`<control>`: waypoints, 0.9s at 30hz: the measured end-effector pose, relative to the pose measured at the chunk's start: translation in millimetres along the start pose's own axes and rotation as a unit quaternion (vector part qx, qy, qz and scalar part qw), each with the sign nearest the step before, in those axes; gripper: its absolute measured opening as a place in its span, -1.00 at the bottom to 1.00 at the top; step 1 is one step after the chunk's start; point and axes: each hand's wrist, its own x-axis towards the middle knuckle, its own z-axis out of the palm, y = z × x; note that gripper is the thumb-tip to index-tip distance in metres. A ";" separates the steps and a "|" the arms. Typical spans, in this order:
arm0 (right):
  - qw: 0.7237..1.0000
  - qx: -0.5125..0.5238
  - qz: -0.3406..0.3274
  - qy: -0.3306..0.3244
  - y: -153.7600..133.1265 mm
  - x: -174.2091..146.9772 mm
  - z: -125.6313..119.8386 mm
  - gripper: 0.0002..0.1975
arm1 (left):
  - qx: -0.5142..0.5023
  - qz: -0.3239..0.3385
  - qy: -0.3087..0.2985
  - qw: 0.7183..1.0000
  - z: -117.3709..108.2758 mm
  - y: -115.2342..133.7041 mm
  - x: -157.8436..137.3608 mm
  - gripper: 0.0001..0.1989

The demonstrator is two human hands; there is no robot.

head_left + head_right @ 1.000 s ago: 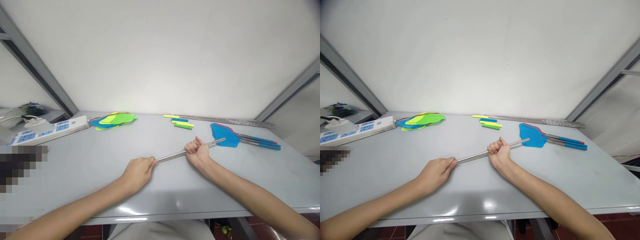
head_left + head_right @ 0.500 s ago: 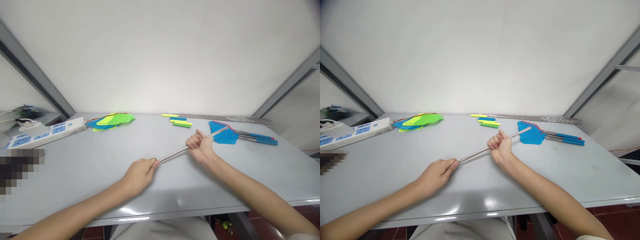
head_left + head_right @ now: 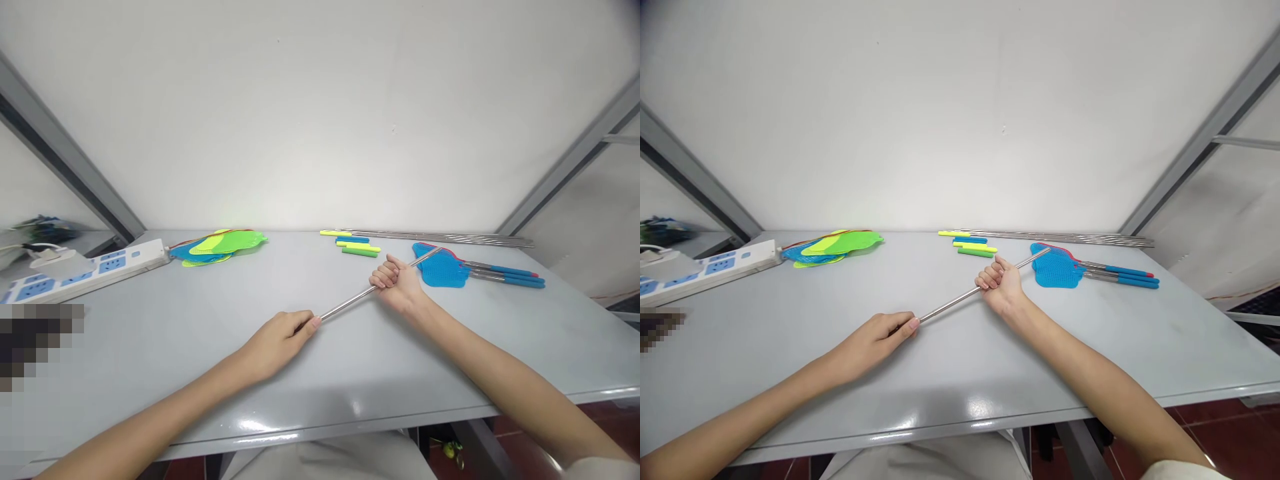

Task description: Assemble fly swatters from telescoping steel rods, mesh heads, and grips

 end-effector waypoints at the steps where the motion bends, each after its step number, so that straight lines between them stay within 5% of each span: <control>1: 1.000 0.002 -0.002 0.002 -1.3 0.9 -0.2 -0.63 | -0.005 0.002 0.002 1.000 -0.2 -0.3 0.2 -0.61; 27: 0.998 0.015 -0.020 0.064 -25.4 13.3 -6.0 -0.66 | 0.007 0.028 0.034 0.999 -1.2 -15.6 7.2 -0.68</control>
